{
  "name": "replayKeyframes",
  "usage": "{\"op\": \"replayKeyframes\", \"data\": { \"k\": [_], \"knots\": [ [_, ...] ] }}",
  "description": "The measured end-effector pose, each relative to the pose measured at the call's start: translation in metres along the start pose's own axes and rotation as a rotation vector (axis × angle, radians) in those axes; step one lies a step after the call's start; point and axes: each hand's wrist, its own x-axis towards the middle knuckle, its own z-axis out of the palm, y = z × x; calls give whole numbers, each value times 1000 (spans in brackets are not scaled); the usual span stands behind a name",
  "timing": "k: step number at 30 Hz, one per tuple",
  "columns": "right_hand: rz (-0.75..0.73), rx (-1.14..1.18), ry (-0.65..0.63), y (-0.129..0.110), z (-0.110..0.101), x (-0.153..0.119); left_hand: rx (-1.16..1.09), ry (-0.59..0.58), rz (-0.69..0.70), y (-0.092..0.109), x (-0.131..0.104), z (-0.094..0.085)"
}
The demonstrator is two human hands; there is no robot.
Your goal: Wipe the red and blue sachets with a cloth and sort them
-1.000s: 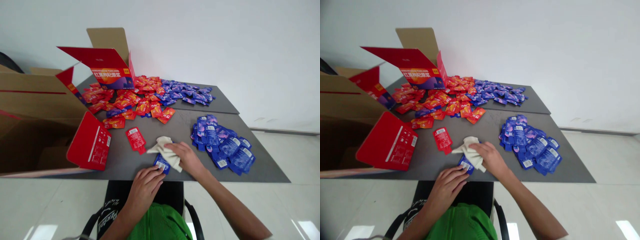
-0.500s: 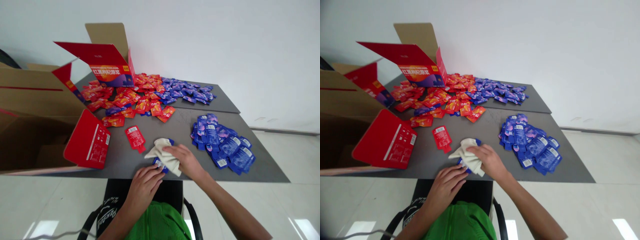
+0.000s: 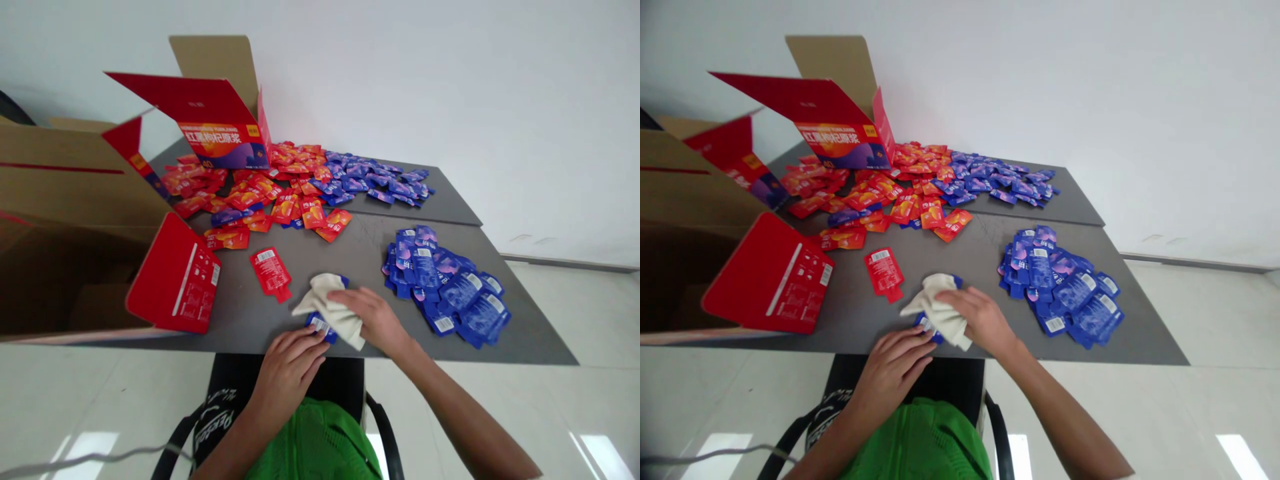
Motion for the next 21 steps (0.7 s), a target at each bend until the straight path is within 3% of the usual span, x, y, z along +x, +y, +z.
{"op": "replayKeyframes", "data": {
  "k": [2, 4, 7, 9, 11, 13, 18, 21],
  "knots": [
    [77, -130, 72, 25, -11, 11, -6, 2, 2, 0, 0, 0],
    [111, -196, 136, 32, -25, 17, -7, -4, -9, 0, 0, 0],
    [53, -132, 165, 1, -31, 14, -16, -6, -17, 0, 0, 1],
    [-38, -66, 40, -27, -23, 5, 0, 5, -24, 0, -1, 1],
    [-96, -18, -97, -40, -10, -1, 24, 9, -30, -1, -2, 2],
    [-80, 13, -134, -30, 0, 0, 22, 2, -23, -1, -2, 2],
    [117, -164, 69, 32, -16, 23, -11, 24, -20, 0, 0, 1],
    [114, -144, 162, 21, -27, 23, -16, 24, -12, 1, 1, 1]
  ]
}}
